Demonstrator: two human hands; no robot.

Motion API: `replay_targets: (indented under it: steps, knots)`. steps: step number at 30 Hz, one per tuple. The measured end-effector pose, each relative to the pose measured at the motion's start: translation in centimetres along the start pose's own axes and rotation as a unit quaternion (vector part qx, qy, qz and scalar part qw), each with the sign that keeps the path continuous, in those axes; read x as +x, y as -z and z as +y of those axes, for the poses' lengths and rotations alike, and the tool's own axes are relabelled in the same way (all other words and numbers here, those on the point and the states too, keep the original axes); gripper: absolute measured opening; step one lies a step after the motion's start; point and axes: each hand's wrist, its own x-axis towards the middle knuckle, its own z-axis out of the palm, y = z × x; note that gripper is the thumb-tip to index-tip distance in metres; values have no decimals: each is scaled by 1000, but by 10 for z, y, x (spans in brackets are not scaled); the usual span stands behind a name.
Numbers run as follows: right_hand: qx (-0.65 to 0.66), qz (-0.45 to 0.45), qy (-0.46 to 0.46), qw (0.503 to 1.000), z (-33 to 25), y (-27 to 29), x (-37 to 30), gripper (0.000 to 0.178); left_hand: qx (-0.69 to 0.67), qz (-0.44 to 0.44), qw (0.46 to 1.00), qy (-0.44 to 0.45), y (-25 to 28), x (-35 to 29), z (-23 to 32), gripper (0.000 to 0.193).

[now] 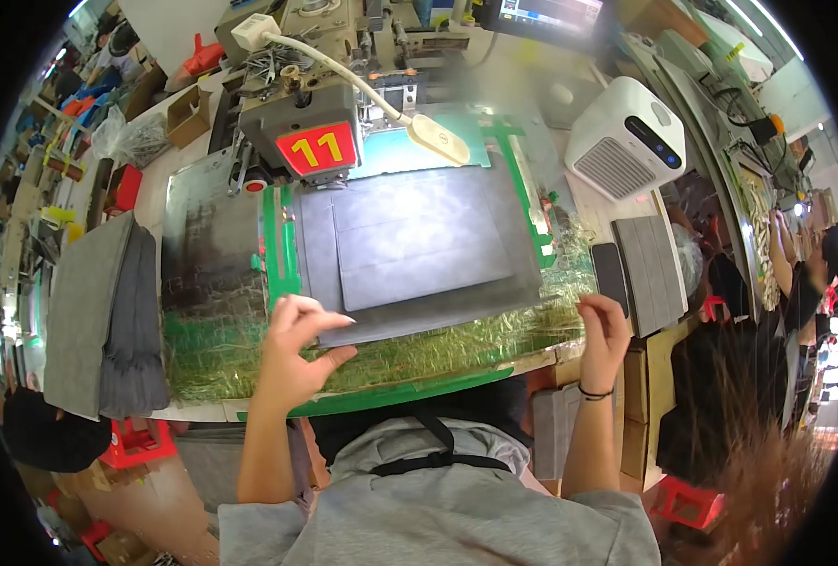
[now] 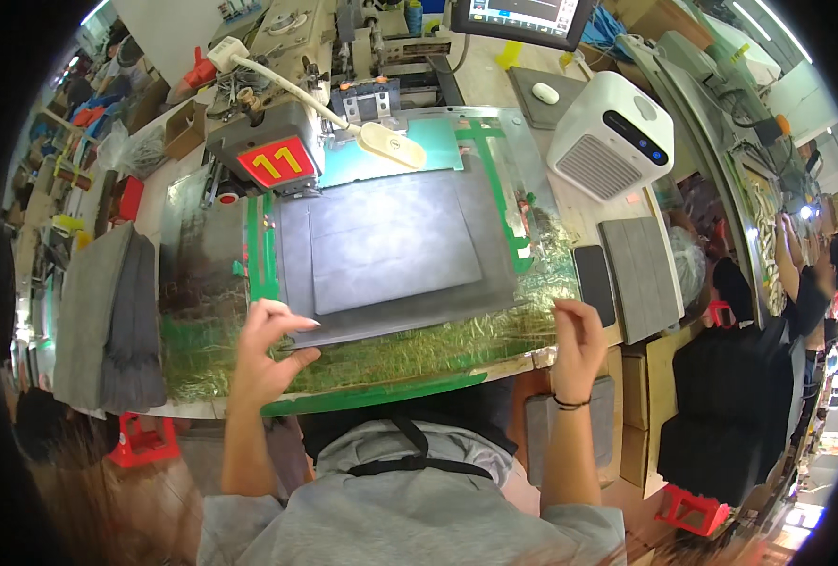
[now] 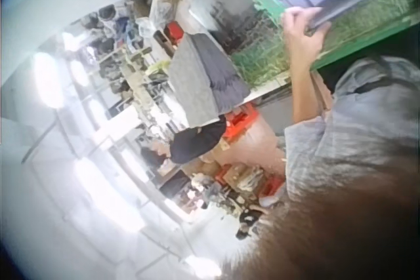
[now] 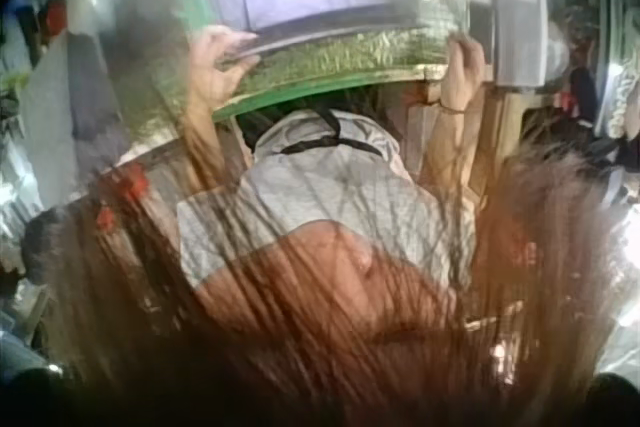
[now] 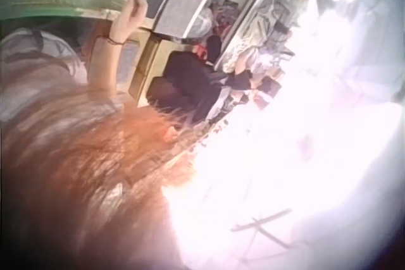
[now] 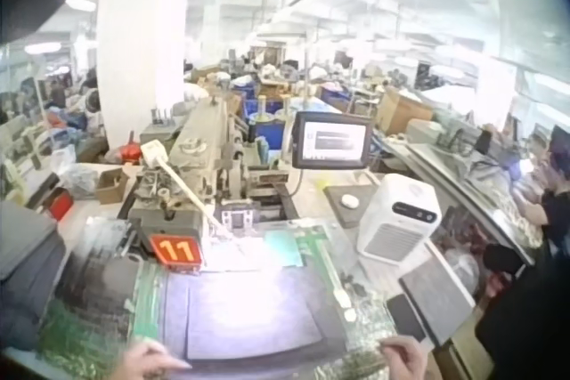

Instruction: The person operates a sewing machine to stitch rectangular gray fabric pieces. They repeatedly pick up a piece, place it under the presser foot, guide it through the machine, and then move the finished piece to a stack on the right. The process is continuous and repetitive.

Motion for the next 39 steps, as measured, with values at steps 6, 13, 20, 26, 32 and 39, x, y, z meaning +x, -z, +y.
replay_targets:
  steps: [6, 13, 20, 26, 32, 39]
  knots:
    - [198, -186, -342, 900, -12, 39, -40, 39, -202, -77, 971, -97, -1, -17, -4, 36]
    - [329, -219, -301, 868, 5, 73, -109, 73, -329, -342, 873, -111, -19, -44, 23, 37]
    - [337, 126, -315, 878, 157, 229, -275, 80, -201, -417, 870, -170, -135, -67, 87, 35]
    - [263, 425, -396, 770, 284, 310, -457, 70, -126, -424, 889, -120, -146, -79, 85, 28]
    - [90, 460, -570, 675, 342, 315, -447, 53, -87, -418, 900, -82, -149, -89, 91, 23]
    - [-287, 328, -520, 735, 405, 359, -408, 56, -108, -360, 922, -92, -142, -95, 75, 26]
